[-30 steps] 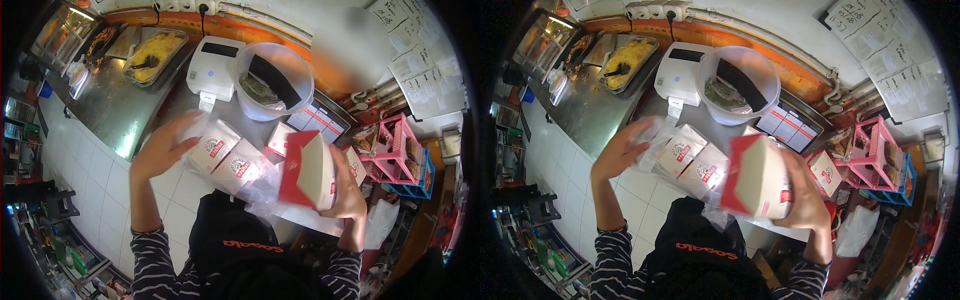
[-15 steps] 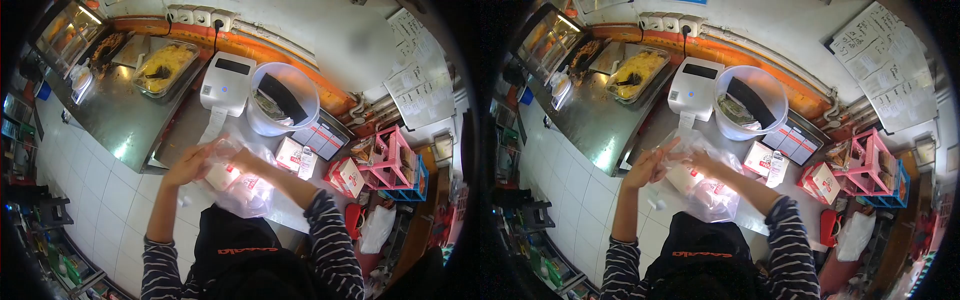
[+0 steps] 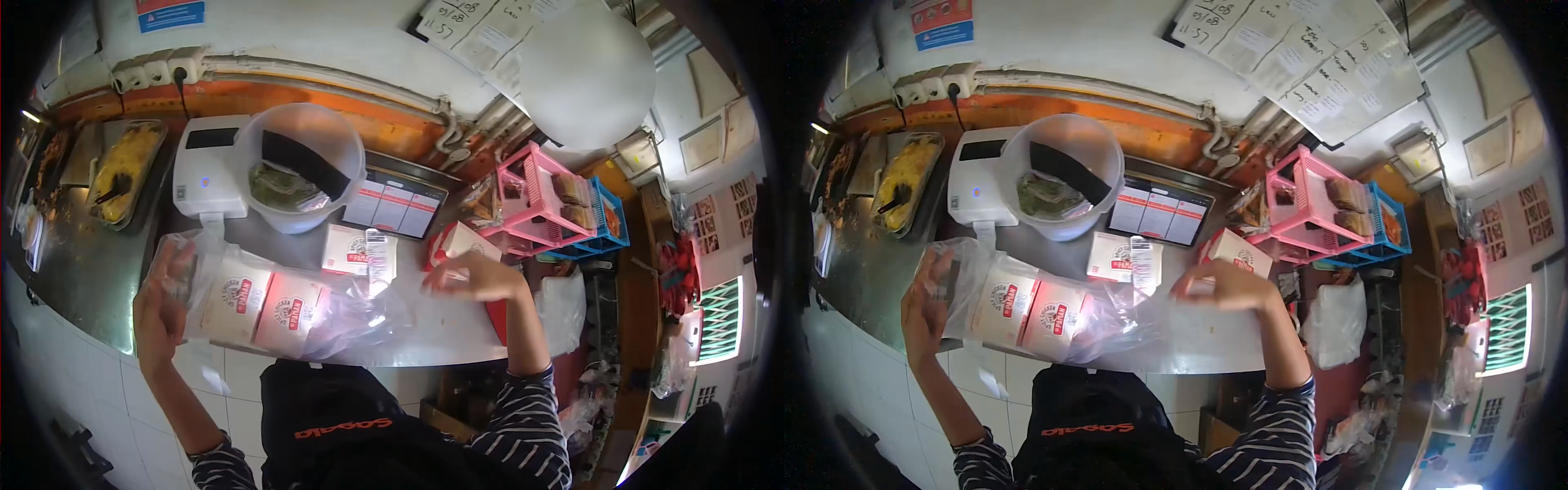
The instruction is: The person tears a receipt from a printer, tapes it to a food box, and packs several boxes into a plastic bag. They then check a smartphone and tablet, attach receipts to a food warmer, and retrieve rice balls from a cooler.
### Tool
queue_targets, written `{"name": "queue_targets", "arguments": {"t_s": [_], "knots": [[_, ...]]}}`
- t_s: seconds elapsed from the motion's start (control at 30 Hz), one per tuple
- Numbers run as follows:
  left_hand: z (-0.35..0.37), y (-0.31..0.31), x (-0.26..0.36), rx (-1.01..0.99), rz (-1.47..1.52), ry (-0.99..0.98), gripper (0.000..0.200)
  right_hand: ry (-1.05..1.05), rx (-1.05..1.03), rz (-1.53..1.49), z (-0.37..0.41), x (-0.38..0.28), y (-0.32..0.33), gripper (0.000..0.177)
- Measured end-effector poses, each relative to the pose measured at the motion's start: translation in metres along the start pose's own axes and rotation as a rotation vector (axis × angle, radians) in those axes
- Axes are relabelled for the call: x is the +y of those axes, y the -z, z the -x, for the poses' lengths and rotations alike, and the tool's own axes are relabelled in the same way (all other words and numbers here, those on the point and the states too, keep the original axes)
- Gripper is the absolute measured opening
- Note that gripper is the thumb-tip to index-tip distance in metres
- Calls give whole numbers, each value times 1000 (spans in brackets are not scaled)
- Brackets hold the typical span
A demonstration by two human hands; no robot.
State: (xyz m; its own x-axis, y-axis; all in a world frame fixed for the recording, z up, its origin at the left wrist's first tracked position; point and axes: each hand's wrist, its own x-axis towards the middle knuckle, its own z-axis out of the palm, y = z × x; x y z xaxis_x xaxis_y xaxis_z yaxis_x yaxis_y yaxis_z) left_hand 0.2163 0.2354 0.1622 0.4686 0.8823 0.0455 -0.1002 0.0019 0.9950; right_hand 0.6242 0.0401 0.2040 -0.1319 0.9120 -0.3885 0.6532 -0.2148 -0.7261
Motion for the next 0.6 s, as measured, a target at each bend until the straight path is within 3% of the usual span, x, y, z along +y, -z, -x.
{"name": "queue_targets", "arguments": {"t_s": [0.07,0.13,0.23,0.3,0.37,0.4,0.47,0.53,0.6], "knots": [[6,-8,4,-37,-109,73,51,-264,212,215,-2,117,8,60],[9,-21,12,-54,-221,89,52,-697,474,896,7,227,-25,99],[13,-16,-2,-60,-390,14,56,-493,597,869,14,290,-33,121],[16,-15,-9,-82,-314,-2,57,-227,588,723,16,309,-25,116],[22,-13,3,-127,-195,108,58,-460,431,685,11,281,-20,117],[23,-11,11,-164,-109,215,59,-354,416,564,8,273,-18,116],[21,-6,19,-176,-151,251,59,-161,383,322,0,256,-13,115],[17,-2,22,-209,-181,288,58,-28,335,-61,-12,166,-9,112],[17,4,16,-220,-175,303,58,112,219,29,-23,35,1,112]]}}
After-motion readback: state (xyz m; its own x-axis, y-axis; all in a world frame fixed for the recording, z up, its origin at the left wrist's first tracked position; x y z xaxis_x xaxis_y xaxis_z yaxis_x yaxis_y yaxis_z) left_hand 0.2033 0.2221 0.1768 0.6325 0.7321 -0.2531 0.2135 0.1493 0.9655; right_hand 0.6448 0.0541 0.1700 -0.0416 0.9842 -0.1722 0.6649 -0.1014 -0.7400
